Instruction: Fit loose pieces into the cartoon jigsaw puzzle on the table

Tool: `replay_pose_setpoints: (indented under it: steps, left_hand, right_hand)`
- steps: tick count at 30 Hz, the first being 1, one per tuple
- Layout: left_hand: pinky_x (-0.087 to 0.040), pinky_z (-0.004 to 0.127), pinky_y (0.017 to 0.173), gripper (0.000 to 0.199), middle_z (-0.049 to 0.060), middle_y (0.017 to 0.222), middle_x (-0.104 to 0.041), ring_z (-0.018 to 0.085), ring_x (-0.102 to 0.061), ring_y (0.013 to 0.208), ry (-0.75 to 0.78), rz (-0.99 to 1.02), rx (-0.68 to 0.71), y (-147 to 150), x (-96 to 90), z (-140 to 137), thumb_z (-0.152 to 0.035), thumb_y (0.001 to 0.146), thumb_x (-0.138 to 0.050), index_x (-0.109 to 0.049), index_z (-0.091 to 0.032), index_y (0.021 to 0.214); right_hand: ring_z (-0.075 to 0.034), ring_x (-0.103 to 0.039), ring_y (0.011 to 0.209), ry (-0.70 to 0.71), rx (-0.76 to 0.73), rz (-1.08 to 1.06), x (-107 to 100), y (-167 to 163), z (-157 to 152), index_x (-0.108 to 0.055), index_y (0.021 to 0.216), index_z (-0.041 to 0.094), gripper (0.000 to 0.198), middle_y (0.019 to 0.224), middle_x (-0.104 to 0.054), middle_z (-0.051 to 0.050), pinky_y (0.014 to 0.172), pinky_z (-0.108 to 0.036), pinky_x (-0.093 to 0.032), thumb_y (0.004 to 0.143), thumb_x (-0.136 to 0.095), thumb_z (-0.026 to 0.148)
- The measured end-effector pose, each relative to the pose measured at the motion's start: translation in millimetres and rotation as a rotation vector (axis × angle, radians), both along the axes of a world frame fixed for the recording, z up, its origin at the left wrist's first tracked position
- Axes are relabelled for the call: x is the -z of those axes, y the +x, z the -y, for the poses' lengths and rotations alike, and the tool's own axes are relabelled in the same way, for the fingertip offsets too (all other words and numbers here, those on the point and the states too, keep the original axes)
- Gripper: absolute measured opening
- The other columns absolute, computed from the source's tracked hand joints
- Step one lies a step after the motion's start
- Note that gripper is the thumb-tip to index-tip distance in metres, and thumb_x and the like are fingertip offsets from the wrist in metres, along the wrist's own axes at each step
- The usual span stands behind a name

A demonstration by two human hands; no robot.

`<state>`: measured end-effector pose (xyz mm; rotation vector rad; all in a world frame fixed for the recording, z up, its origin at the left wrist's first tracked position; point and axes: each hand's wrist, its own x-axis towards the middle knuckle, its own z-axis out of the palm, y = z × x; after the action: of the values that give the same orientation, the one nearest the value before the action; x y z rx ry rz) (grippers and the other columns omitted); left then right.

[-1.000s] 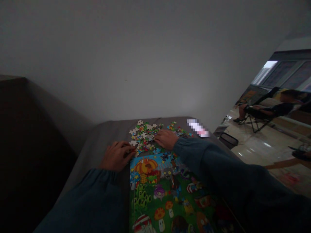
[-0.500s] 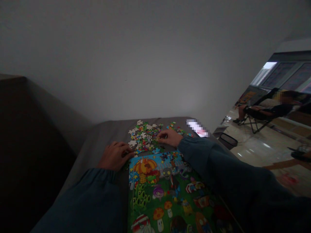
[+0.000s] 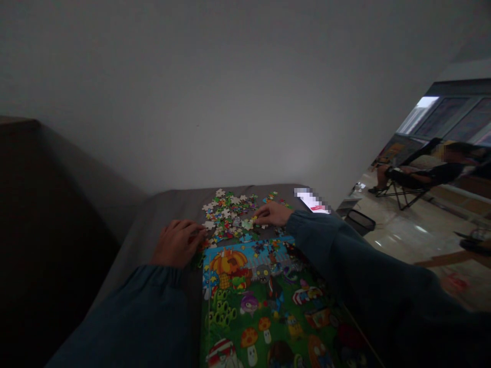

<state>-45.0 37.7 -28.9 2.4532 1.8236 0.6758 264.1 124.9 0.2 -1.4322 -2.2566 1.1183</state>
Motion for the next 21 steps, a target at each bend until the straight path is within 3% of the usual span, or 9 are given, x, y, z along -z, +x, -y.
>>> replay_pose_setpoints:
  steps: [10, 16, 21]
  left_hand:
    - [-0.040, 0.039, 0.082, 0.034, 0.005, 0.102, -0.067, 0.026, -0.054, 0.096, 0.040, -0.016, 0.034, 0.6, -1.2, -0.3, -0.041, 0.090, -0.039, -0.068, -0.024, 0.095]
    - [-0.040, 0.039, 0.083, 0.034, 0.005, 0.103, -0.067, 0.026, -0.054, 0.097, 0.051, -0.016, 0.040, 1.0, -0.7, 0.0, -0.041, 0.090, -0.040, -0.068, -0.023, 0.095]
    - [-0.040, 0.040, 0.084, 0.035, 0.005, 0.104, -0.067, 0.026, -0.053, 0.099, 0.044, -0.017, 0.045, 0.8, 0.0, -0.8, -0.042, 0.090, -0.040, -0.068, -0.023, 0.095]
  right_hand:
    - [-0.012, -0.058, 0.056, 0.069, 0.033, 0.003, -9.8, 4.6, 3.1, -0.063, 0.094, 0.015, 0.018, 0.073, -0.070, -0.002, 0.053, -0.024, -0.047, 0.082, -0.061, 0.027]
    - [-0.013, -0.061, 0.070, 0.245, -0.035, 0.044, -19.3, 5.4, 15.0, -0.062, 0.091, 0.015, 0.011, 0.079, -0.069, -0.004, 0.064, -0.025, -0.046, 0.083, -0.058, 0.022]
    - [-0.014, -0.060, 0.069, 0.289, -0.136, 0.145, -27.2, 8.6, 13.7, -0.067, 0.086, 0.015, 0.012, 0.077, -0.069, -0.002, 0.065, -0.025, -0.045, 0.084, -0.058, 0.022]
